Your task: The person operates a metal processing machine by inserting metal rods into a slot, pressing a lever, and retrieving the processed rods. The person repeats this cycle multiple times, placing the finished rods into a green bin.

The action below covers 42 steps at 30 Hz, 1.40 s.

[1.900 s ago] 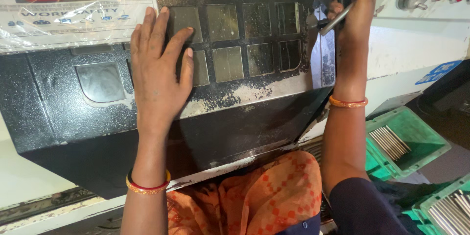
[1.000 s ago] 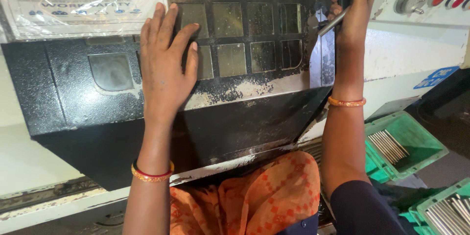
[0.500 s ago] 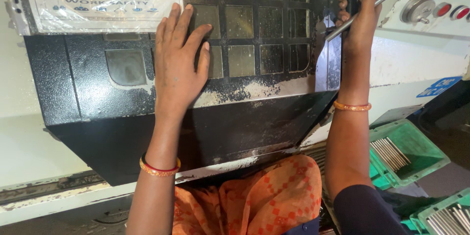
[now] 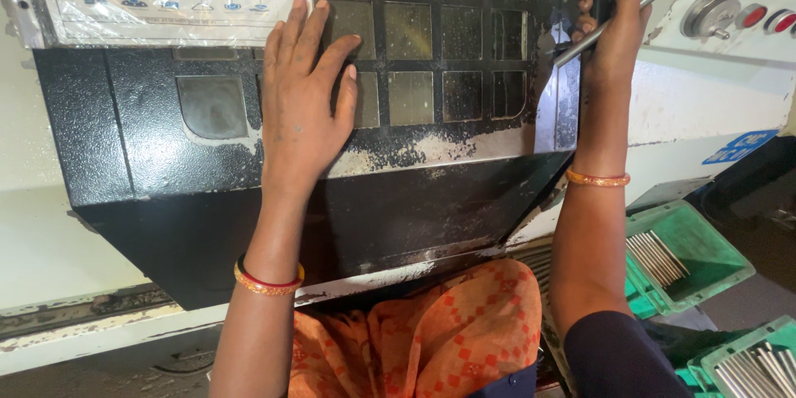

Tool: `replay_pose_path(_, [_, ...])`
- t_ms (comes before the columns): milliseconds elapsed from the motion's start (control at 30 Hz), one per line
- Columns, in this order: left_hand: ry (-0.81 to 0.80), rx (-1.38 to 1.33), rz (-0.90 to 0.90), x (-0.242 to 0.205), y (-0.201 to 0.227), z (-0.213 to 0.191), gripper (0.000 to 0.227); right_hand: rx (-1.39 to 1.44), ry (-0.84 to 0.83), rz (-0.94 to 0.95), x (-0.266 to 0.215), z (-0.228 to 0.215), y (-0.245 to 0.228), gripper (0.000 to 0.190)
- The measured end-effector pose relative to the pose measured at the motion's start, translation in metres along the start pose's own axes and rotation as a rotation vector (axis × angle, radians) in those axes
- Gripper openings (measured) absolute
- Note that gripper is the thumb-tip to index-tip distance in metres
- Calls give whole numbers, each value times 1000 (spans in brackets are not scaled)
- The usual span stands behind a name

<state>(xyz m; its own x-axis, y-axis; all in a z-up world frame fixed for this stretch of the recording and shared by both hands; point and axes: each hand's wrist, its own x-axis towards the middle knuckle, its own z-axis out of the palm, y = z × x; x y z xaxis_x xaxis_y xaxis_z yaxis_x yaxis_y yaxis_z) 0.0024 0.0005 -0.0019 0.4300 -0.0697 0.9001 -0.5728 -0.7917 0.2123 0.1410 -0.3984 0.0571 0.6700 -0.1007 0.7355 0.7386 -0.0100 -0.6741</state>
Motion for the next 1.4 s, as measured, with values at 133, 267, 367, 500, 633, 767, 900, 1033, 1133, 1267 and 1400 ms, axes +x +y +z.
replay_pose_path(133, [2, -1, -8, 0, 0, 1, 28, -29, 8, -22, 2, -1, 3, 59])
replay_pose_path(267, [3, -6, -7, 0, 0, 0, 28, -11, -2, -7, 1, -1, 2, 59])
replay_pose_path(367, [3, -4, -4, 1, 1, 0, 28, 6, 4, 8, 0, -1, 0, 59])
replay_pose_path(500, [5, -10, -5, 1, 1, -1, 28, 18, 7, 8, -1, 2, -3, 59])
replay_pose_path(633, [10, -12, 3, 0, 0, -1, 28, 5, 30, -9, -3, 5, -4, 58])
replay_pose_path(767, [18, -15, 5, 0, 1, 0, 27, 15, 10, -8, -4, 6, -7, 57])
replay_pose_path(900, [18, -7, 7, 1, 1, 0, 27, 7, 4, -15, -4, 6, -7, 58])
replay_pose_path(1033, [15, -21, -6, 0, 2, -1, 27, 27, 20, 5, -5, 6, -6, 57])
replay_pose_path(1133, [15, -21, -16, 0, 2, 0, 27, 17, 35, 16, -5, 6, -6, 57])
replay_pose_path(1267, [16, -24, -9, 0, 1, -1, 27, -5, 41, 8, -6, 7, -9, 57])
replay_pose_path(1400, [18, -33, -10, 0, 1, 0, 27, -48, 67, 14, -5, 9, -11, 58])
